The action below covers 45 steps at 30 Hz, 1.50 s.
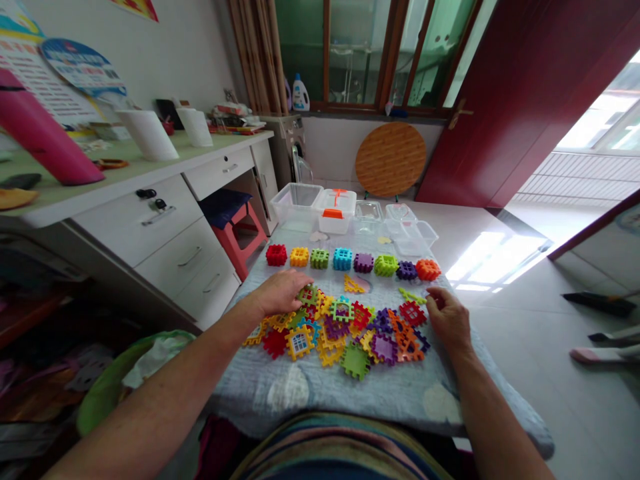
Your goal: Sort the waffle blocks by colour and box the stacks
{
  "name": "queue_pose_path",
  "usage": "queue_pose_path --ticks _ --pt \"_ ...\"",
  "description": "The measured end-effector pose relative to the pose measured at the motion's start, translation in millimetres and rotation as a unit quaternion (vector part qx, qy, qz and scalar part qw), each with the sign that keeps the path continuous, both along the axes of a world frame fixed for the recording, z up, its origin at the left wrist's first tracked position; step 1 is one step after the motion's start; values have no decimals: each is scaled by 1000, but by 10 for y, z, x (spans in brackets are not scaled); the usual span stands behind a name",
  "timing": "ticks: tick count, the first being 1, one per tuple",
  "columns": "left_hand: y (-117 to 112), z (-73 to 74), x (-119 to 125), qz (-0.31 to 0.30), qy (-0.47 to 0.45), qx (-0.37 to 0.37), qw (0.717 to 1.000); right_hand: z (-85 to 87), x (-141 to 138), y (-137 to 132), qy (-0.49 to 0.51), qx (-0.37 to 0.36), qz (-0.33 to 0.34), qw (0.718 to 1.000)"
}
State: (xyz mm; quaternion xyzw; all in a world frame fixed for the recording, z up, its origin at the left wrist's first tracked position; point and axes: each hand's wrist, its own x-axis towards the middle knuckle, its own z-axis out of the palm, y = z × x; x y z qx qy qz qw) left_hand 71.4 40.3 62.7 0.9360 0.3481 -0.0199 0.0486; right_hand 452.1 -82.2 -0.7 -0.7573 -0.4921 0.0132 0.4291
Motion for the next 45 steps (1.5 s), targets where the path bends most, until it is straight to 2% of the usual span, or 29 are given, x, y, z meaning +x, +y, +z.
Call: queue_pose_path --ticks 10,19,23,25,29,33,37,45 --pt "-53 47 80 -24 -37 -5 999 12 -13 -5 5 0 3 1000" --pt "-23 -43 191 -20 -17 -8 1000 -38 27 15 -6 -25 11 1000" --pt "-84 62 223 -22 -23 20 999 -27 21 15 -12 -37 18 999" --pt "-161 143 265 -17 -55 23 998 -17 13 11 -9 -42 22 999" --pt "-375 221 424 -32 -140 -20 989 -1 -1 6 0 -42 31 999" --pt "-513 126 606 -58 -138 -44 988 -4 -3 8 5 -36 34 999" --pt "-495 21 690 -53 -113 -38 991 -18 5 6 5 -44 33 998" --pt "-453 -1 735 -62 -108 -44 991 -21 12 11 4 -38 36 999"
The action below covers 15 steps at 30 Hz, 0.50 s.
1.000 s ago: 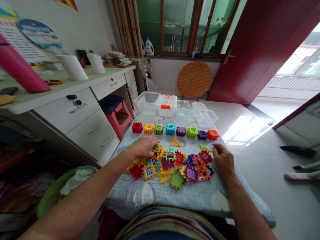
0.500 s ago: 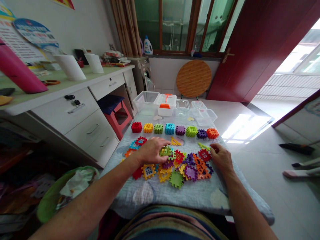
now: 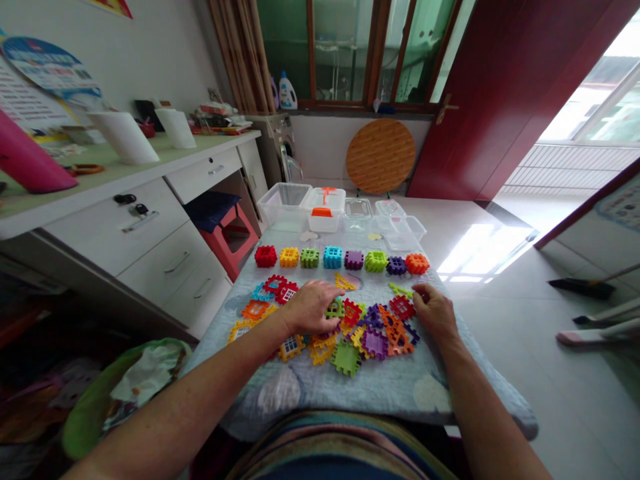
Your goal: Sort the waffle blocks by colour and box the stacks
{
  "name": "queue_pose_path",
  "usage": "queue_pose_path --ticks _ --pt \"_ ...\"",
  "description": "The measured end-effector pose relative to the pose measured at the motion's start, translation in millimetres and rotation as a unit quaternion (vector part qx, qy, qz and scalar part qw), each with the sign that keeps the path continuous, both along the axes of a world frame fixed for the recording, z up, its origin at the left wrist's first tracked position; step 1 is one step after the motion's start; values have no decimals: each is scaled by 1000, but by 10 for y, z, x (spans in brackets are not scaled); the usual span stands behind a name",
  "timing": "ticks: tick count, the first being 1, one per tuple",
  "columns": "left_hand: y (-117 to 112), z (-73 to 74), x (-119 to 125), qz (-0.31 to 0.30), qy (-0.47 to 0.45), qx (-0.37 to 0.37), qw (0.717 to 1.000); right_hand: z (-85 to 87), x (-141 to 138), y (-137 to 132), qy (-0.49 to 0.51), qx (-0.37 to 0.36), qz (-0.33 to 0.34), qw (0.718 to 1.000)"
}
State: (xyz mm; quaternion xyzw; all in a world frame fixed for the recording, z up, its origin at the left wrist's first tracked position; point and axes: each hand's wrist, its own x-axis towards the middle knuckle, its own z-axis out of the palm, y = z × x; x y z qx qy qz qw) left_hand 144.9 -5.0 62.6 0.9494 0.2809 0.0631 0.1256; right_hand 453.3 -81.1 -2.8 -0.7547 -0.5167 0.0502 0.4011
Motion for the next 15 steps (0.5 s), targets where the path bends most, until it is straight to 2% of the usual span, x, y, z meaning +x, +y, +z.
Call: queue_pose_path --ticks 15 --pt "40 -10 69 -1 31 -9 999 28 -20 -8 12 2 -1 1000"
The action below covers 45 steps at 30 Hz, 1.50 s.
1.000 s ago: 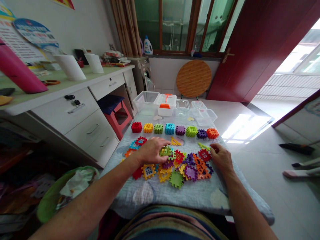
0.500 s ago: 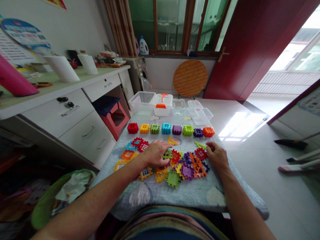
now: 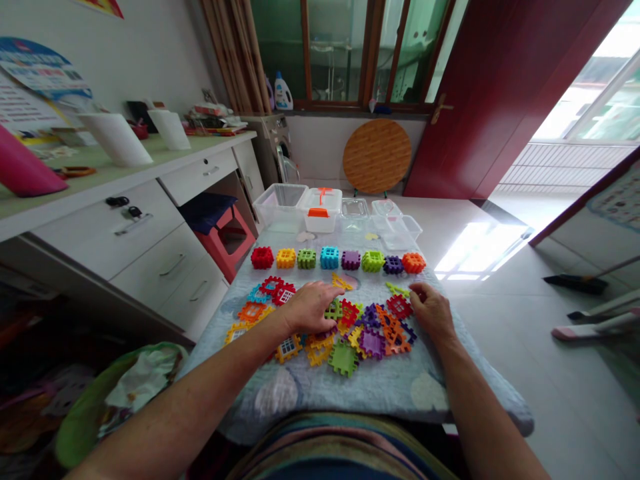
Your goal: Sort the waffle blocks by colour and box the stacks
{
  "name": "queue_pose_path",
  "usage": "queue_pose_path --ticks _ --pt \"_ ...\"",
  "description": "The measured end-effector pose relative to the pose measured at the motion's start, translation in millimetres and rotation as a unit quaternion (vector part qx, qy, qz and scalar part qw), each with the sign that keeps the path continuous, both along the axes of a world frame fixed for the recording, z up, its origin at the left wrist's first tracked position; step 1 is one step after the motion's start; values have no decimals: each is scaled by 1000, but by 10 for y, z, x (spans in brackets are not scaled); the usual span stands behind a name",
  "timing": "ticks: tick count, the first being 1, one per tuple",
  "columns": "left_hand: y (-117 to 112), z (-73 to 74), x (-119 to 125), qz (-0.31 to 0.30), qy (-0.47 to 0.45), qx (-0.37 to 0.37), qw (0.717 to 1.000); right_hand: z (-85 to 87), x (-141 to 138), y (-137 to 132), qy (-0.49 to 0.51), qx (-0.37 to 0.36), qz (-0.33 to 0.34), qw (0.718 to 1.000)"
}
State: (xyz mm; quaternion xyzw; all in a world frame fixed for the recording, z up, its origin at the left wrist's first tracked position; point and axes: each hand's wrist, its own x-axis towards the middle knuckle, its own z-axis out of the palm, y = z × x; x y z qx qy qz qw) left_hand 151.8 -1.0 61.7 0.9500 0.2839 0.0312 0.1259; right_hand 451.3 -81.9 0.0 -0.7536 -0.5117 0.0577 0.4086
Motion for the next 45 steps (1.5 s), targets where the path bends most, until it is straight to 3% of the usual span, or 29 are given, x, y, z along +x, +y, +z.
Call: queue_pose_path --ticks 10,13,19,25,45 --pt "78 90 -59 12 -48 8 999 -10 16 -6 -8 0 0 1000" --pt "310 157 -216 52 -97 28 994 -27 27 -3 -8 -6 0 1000" --pt "1025 162 -423 121 -113 50 985 -39 27 4 -12 -10 2 1000" --pt "1507 45 -314 101 -82 13 991 -16 19 -4 -9 -5 1 1000" --pt "1725 -150 -209 69 -26 -71 995 -13 -1 -6 -5 -5 9 1000"
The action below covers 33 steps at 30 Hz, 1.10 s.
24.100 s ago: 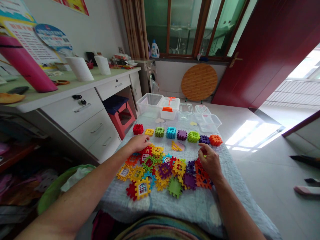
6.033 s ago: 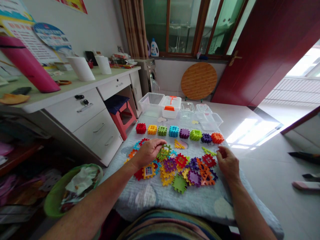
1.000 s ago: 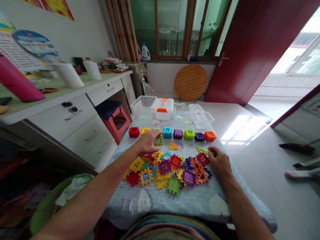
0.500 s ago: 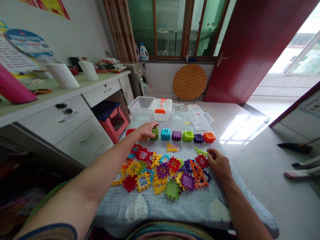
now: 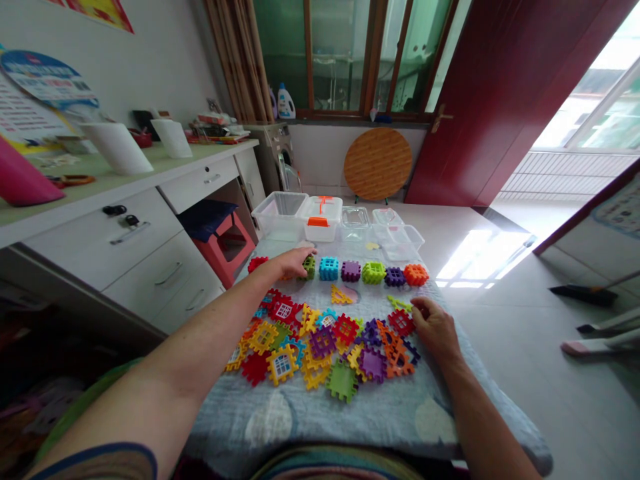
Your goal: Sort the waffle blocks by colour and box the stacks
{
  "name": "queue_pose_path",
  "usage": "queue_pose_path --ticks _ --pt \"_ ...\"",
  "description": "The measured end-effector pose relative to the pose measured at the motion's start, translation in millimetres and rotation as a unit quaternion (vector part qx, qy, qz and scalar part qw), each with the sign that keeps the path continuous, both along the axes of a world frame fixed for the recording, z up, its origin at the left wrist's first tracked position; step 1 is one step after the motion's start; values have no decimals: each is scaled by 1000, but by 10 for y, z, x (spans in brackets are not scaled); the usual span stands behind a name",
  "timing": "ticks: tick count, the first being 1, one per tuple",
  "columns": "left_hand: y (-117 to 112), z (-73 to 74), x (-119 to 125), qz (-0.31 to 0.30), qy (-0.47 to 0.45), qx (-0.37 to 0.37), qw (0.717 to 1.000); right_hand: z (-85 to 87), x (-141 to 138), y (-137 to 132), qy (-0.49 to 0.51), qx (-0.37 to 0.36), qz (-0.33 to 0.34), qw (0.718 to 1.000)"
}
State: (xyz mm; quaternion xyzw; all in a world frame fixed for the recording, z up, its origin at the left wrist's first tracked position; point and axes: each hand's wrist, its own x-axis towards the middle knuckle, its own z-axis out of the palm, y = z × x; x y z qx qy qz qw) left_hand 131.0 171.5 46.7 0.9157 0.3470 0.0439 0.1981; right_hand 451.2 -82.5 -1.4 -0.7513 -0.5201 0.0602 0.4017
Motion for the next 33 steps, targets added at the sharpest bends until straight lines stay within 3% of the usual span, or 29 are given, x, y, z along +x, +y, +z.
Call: queue_pose_path --ticks 5,9,15,18,24,28,33 --pt "12 4 2 0 23 13 1000 15 -6 -3 1 1 1 1000" --pt "-103 147 16 9 63 69 996 18 -7 -5 3 0 -5 1000" --pt "-565 377 -254 69 -68 182 979 -1 -2 -2 0 3 -6 1000" --pt "-808 288 -579 140 -120 173 968 -2 -4 1 -4 8 -6 1000" --pt "-1134 -165 -1176 240 -97 48 965 -11 -2 9 -4 11 -4 1000" --pt "-1250 -319 -1266 252 -89 13 964 -21 4 16 -1 2 -8 1000" --pt "-1263 -303 -1135 215 -95 10 972 -23 11 12 0 -1 -10 1000"
